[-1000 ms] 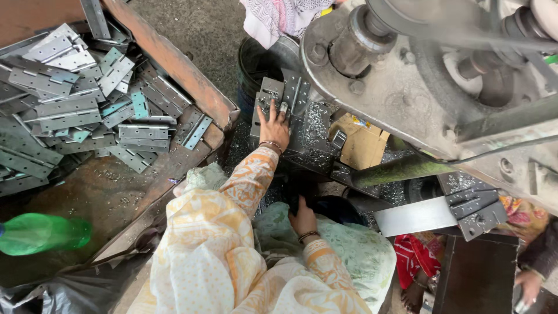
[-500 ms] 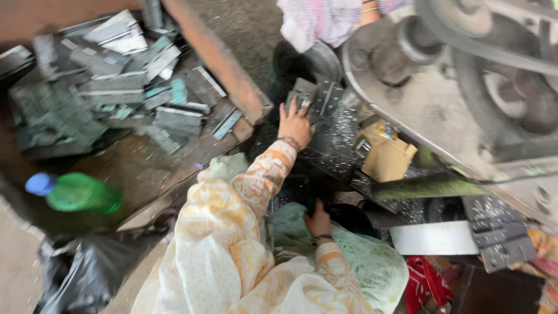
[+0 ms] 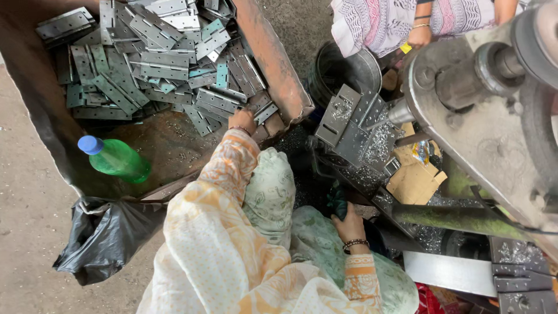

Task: The person sits on the floor and repeatedly places metal hinge pieces into a press machine, activates the press, and removes the processed pieces. The person handles the metal pieces by hand and operates the machine lever with the right hand.

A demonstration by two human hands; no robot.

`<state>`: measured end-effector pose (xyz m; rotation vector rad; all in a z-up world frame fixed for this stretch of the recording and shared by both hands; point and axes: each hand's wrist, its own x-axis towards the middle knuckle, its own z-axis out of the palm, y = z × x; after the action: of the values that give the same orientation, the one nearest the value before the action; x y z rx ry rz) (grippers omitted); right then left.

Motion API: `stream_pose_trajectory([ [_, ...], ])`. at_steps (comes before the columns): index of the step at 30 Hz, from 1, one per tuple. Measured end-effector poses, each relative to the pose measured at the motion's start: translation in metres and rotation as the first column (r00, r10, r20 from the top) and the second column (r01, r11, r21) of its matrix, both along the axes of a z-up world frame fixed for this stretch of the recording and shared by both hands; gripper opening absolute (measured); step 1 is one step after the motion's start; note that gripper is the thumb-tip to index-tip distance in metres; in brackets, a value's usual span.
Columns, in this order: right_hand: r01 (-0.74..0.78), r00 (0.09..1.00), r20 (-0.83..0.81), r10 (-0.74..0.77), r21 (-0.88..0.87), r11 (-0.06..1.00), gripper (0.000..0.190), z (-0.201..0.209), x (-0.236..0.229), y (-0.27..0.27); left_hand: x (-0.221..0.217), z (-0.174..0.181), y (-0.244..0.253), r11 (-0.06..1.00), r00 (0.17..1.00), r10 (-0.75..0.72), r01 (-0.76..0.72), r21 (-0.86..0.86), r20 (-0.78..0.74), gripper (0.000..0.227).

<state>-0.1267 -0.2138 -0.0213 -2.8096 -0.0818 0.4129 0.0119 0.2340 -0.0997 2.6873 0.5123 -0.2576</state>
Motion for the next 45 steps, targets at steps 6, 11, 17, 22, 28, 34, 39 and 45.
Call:
stream_pose_trajectory([
  [6, 0.05, 0.998, -0.025, -0.049, 0.042, 0.998, 0.071, 0.004, -0.002, -0.005, 0.014, -0.032, -0.027, 1.0, 0.999, -0.02, 0.02, 0.016, 0.036, 0.03],
  [11, 0.09, 0.993, -0.075, -0.089, 0.006, 0.996, 0.07, 0.007, -0.006, -0.001, 0.033, -0.076, -0.026, 0.999, 0.995, -0.026, 0.023, 0.032, 0.097, 0.03],
  [17, 0.091, 0.992, -0.089, -0.094, -0.038, 0.995, 0.068, 0.01, -0.004, -0.001, 0.052, -0.103, -0.034, 0.999, 0.984, -0.012, 0.005, 0.041, 0.176, 0.03],
  [22, 0.107, 0.991, -0.08, -0.108, -0.02, 0.994, 0.071, 0.008, -0.007, 0.0, 0.042, -0.103, -0.029, 0.999, 0.963, 0.021, -0.029, 0.024, 0.27, 0.03],
  [28, 0.074, 0.994, -0.081, -0.079, -0.062, 0.995, 0.072, 0.004, -0.003, 0.005, 0.027, -0.091, 0.001, 0.982, 0.868, 0.189, -0.155, -0.111, 0.459, 0.03],
  [34, 0.127, 0.983, -0.133, -0.128, -0.02, 0.992, 0.07, 0.007, -0.001, 0.013, -0.011, -0.06, 0.026, 0.751, 0.719, 0.615, -0.411, -0.516, 0.323, 0.032],
  [39, 0.119, 0.985, -0.126, -0.12, -0.012, 0.993, 0.071, 0.006, -0.002, 0.02, -0.016, 0.018, 0.006, 0.614, 0.597, 0.678, -0.138, -0.777, 0.43, 0.029],
  [45, 0.111, 0.985, -0.127, -0.113, -0.025, 0.994, 0.072, 0.009, -0.001, 0.025, -0.005, 0.134, -0.095, 0.704, 0.658, 0.364, 0.269, -0.657, 0.659, 0.028],
])
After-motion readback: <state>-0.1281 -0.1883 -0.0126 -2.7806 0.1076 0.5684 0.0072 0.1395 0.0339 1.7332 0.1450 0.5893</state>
